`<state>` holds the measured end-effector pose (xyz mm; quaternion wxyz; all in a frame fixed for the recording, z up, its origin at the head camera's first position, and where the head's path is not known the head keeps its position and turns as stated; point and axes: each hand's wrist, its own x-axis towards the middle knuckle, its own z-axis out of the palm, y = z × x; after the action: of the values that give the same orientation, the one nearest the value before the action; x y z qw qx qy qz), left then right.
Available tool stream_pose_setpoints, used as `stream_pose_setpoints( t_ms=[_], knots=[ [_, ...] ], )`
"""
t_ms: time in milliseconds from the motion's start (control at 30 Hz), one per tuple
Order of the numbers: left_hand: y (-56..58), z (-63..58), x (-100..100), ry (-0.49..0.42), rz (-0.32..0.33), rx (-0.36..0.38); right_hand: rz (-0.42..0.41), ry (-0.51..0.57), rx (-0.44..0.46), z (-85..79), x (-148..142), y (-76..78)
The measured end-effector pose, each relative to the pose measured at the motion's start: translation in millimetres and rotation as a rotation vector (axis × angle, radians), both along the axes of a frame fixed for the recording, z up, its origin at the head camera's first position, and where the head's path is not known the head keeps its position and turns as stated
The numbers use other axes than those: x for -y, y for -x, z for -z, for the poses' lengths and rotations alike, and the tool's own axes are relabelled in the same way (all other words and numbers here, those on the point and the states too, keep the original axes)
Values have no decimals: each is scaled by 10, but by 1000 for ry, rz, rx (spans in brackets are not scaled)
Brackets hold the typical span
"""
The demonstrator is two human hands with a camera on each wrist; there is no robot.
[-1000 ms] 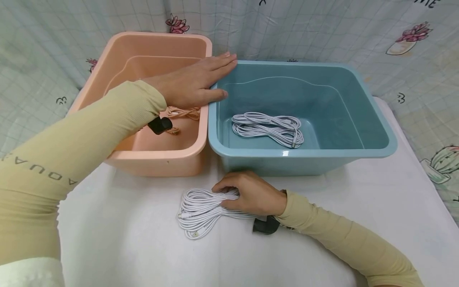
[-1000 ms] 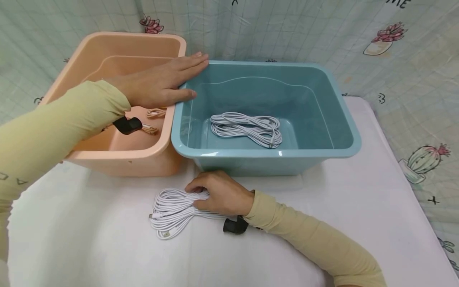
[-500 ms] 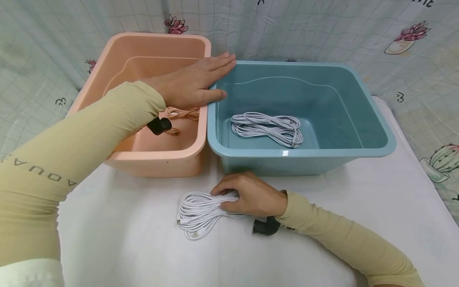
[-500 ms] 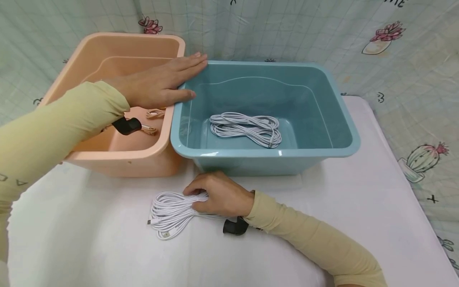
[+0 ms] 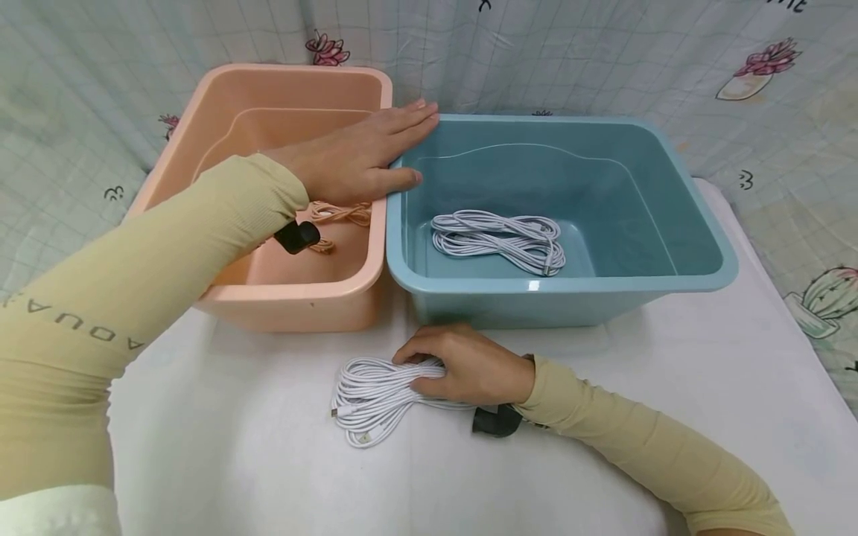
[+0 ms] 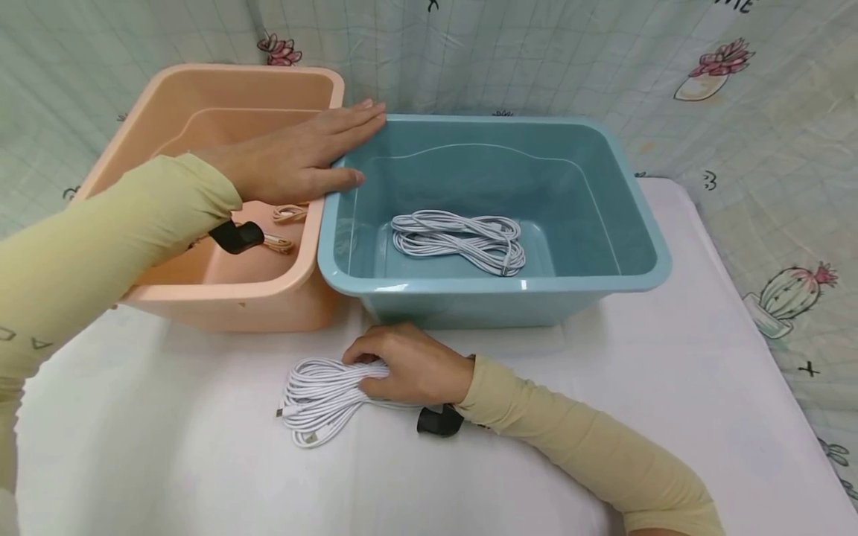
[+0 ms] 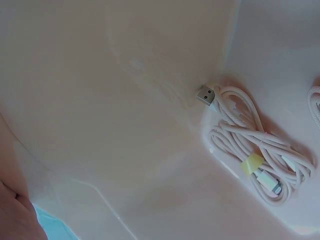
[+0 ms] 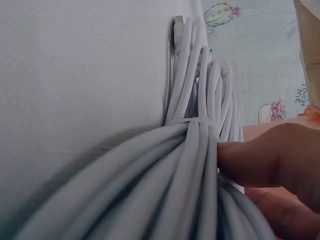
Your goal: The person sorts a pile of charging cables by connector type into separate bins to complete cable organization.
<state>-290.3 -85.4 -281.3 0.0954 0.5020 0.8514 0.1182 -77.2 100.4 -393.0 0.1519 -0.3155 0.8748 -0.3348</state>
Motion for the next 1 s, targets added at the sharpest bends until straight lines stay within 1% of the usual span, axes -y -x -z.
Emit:
stream_pose_setpoints(
  t_ms=[200, 467, 833, 1000],
  knots=[
    [-11, -3, 0, 3, -3, -2, -2, -18, 3, 11, -2, -6],
    [-24, -2, -1, 9, -16, 6, 4, 14, 1, 0, -18, -19],
    [-19, -17, -9, 7, -19, 10, 6, 49, -19, -103, -39, -39],
    [-13, -15, -7, 4, -11, 1, 10, 56, -4, -158, -43, -56]
  ],
)
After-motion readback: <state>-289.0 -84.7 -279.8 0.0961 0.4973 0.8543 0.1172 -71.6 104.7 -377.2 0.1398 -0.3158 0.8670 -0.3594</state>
